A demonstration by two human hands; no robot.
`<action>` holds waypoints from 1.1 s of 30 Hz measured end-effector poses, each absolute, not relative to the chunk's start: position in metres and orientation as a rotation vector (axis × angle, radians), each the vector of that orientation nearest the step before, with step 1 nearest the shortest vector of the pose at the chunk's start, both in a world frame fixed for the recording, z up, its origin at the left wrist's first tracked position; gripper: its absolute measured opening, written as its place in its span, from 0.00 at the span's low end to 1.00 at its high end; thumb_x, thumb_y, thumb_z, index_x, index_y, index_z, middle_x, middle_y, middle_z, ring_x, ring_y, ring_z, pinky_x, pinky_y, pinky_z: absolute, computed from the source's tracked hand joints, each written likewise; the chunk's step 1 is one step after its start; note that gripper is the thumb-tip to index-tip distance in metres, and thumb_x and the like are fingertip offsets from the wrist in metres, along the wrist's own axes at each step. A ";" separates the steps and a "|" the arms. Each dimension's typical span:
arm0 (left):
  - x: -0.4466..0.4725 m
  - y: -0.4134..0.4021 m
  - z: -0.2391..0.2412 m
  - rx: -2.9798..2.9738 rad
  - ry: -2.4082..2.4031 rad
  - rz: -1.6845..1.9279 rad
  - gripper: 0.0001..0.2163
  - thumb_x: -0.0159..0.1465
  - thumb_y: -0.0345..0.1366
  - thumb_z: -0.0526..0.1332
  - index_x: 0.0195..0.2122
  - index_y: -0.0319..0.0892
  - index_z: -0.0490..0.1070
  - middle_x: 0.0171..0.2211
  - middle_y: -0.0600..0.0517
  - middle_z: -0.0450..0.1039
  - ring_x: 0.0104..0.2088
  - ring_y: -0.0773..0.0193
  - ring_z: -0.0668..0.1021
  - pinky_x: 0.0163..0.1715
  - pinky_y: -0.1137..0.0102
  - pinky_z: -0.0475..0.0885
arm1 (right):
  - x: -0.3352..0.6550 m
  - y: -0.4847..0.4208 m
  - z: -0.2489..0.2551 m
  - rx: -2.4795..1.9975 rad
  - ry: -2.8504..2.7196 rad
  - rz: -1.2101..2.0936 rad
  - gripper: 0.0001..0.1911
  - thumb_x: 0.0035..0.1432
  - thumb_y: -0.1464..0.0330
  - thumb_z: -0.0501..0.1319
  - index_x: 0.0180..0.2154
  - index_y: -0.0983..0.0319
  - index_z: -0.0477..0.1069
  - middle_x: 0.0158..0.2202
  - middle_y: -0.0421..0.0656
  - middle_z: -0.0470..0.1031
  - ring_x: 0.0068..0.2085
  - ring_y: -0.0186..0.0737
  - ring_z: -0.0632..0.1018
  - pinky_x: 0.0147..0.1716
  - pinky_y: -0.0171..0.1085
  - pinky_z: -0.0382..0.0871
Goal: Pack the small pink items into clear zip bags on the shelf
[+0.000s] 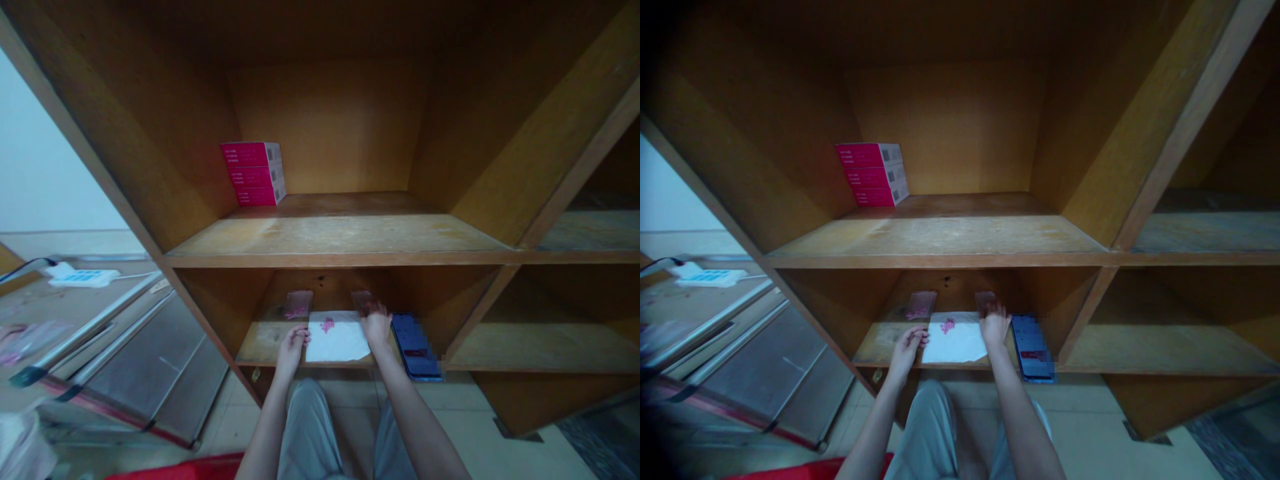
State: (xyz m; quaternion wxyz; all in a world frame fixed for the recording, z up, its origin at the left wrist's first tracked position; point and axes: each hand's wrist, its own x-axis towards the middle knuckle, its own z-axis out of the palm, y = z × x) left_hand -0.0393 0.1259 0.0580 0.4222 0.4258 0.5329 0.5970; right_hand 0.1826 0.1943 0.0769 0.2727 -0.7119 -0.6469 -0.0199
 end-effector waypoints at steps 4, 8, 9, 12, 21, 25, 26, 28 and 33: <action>-0.040 0.126 0.056 1.080 1.327 1.505 0.13 0.53 0.40 0.57 0.35 0.37 0.68 0.29 0.50 0.71 0.27 0.67 0.73 0.29 0.72 0.68 | 0.180 0.193 0.079 -1.949 -1.744 -0.071 0.13 0.54 0.70 0.49 0.36 0.66 0.70 0.44 0.54 0.69 0.44 0.49 0.67 0.40 0.43 0.54; -0.042 0.128 0.052 1.089 1.326 1.510 0.13 0.53 0.41 0.57 0.35 0.37 0.68 0.29 0.49 0.72 0.26 0.67 0.73 0.29 0.71 0.69 | 0.177 0.193 0.080 -1.932 -1.754 -0.076 0.13 0.55 0.68 0.49 0.36 0.65 0.70 0.42 0.53 0.69 0.43 0.49 0.68 0.39 0.42 0.55; -0.042 0.128 0.051 1.086 1.330 1.508 0.13 0.52 0.41 0.58 0.34 0.37 0.68 0.29 0.49 0.72 0.26 0.67 0.73 0.29 0.71 0.69 | 0.177 0.193 0.080 -1.931 -1.755 -0.067 0.13 0.55 0.68 0.49 0.36 0.65 0.70 0.42 0.54 0.69 0.43 0.49 0.68 0.39 0.42 0.55; -0.042 0.128 0.051 1.074 1.338 1.499 0.14 0.52 0.41 0.58 0.35 0.37 0.68 0.29 0.49 0.72 0.26 0.67 0.73 0.29 0.71 0.69 | 0.175 0.192 0.080 -1.919 -1.750 -0.037 0.15 0.56 0.65 0.49 0.37 0.65 0.70 0.44 0.54 0.68 0.45 0.50 0.67 0.41 0.43 0.55; -0.040 0.126 0.055 1.068 1.338 1.493 0.13 0.52 0.41 0.57 0.35 0.37 0.68 0.30 0.50 0.72 0.27 0.67 0.73 0.29 0.72 0.68 | 0.176 0.192 0.068 -1.831 -1.847 -0.027 0.17 0.55 0.66 0.50 0.46 0.60 0.67 0.46 0.50 0.69 0.48 0.49 0.66 0.52 0.56 0.35; -0.041 0.127 0.053 1.083 1.324 1.494 0.12 0.54 0.39 0.56 0.36 0.37 0.67 0.29 0.50 0.71 0.27 0.68 0.73 0.29 0.72 0.68 | 0.174 0.192 0.065 -1.833 -1.855 0.016 0.18 0.55 0.67 0.50 0.47 0.59 0.66 0.48 0.51 0.68 0.48 0.50 0.66 0.52 0.59 0.33; -0.041 0.127 0.053 1.089 1.321 1.493 0.12 0.54 0.39 0.56 0.36 0.37 0.67 0.29 0.50 0.71 0.27 0.68 0.73 0.29 0.72 0.68 | 0.174 0.192 0.065 -1.827 -1.854 0.014 0.18 0.55 0.67 0.50 0.48 0.59 0.66 0.48 0.51 0.68 0.49 0.51 0.66 0.52 0.59 0.33; -0.041 0.126 0.054 1.101 1.319 1.491 0.12 0.55 0.39 0.56 0.36 0.37 0.67 0.29 0.50 0.71 0.27 0.68 0.73 0.29 0.72 0.68 | 0.173 0.191 0.065 -1.822 -1.850 0.007 0.18 0.55 0.67 0.50 0.48 0.58 0.66 0.48 0.51 0.68 0.49 0.51 0.66 0.51 0.60 0.33; -0.041 0.126 0.055 1.115 1.333 1.491 0.12 0.55 0.39 0.56 0.36 0.37 0.67 0.29 0.50 0.71 0.27 0.68 0.73 0.29 0.72 0.68 | 0.173 0.190 0.063 -1.829 -1.856 0.002 0.17 0.56 0.67 0.50 0.47 0.60 0.66 0.48 0.52 0.68 0.49 0.51 0.66 0.52 0.60 0.34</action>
